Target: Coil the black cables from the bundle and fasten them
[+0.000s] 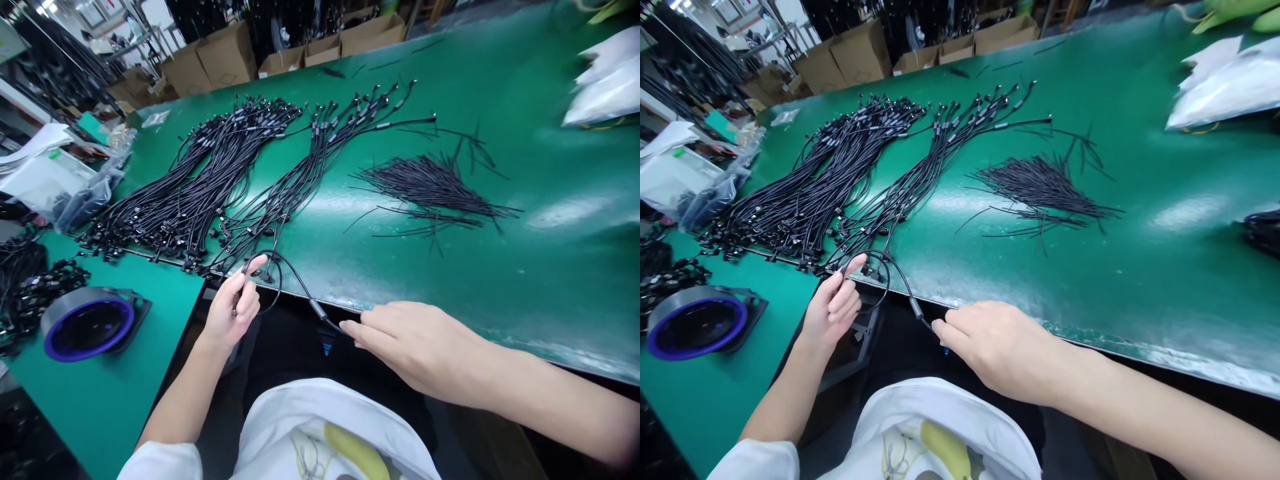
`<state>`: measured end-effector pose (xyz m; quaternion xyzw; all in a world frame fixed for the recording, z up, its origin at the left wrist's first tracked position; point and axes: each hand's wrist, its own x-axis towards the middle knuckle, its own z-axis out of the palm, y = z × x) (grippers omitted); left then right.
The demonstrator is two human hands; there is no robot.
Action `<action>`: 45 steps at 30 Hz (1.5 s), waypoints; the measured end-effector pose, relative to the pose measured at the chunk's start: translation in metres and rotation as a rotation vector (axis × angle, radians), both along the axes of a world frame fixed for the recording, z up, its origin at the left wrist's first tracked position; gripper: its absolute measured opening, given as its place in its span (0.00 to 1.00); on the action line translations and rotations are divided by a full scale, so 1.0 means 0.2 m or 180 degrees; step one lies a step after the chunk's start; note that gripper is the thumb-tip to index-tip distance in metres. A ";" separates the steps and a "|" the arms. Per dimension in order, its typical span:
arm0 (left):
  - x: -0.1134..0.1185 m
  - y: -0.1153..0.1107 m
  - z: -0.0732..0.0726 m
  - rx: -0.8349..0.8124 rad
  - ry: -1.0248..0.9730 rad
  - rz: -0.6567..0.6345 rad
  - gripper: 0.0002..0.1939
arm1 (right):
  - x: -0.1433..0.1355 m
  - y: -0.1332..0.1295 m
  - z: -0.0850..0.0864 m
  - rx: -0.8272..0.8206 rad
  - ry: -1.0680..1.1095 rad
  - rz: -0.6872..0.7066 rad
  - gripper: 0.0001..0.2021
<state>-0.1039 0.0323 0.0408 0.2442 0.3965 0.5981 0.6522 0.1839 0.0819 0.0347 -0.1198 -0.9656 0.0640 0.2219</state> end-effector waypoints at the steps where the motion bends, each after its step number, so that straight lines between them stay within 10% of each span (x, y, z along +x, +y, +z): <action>1: -0.01 0.00 0.00 -0.0032 -0.0064 -0.0001 0.18 | 0.00 0.01 -0.01 -0.0039 -0.0013 -0.0006 0.12; 6: 0.08 0.00 -0.03 0.0225 0.0909 -0.0027 0.15 | -0.05 0.01 -0.03 -0.0228 -0.0112 0.0073 0.13; 12: 0.25 -0.06 -0.05 0.0645 0.2826 -0.1532 0.15 | -0.20 0.04 -0.01 -0.0466 0.0362 0.0121 0.15; 22: 0.33 -0.05 -0.18 0.0290 0.0900 -0.0767 0.21 | -0.33 0.02 -0.25 -0.4202 0.1998 -0.1054 0.22; 27: 0.44 -0.08 -0.24 -0.0116 0.0696 -0.0352 0.28 | -0.39 -0.03 -0.27 -0.5079 0.2870 -0.1039 0.21; 38: 0.36 -0.19 -0.30 -0.0376 0.1931 -0.1844 0.25 | -0.46 -0.23 -0.23 -0.5132 0.2669 -0.0953 0.18; 45: 0.35 -0.25 -0.33 -0.0374 0.1257 -0.2188 0.21 | -0.49 -0.20 -0.26 -0.5297 0.3155 -0.0521 0.20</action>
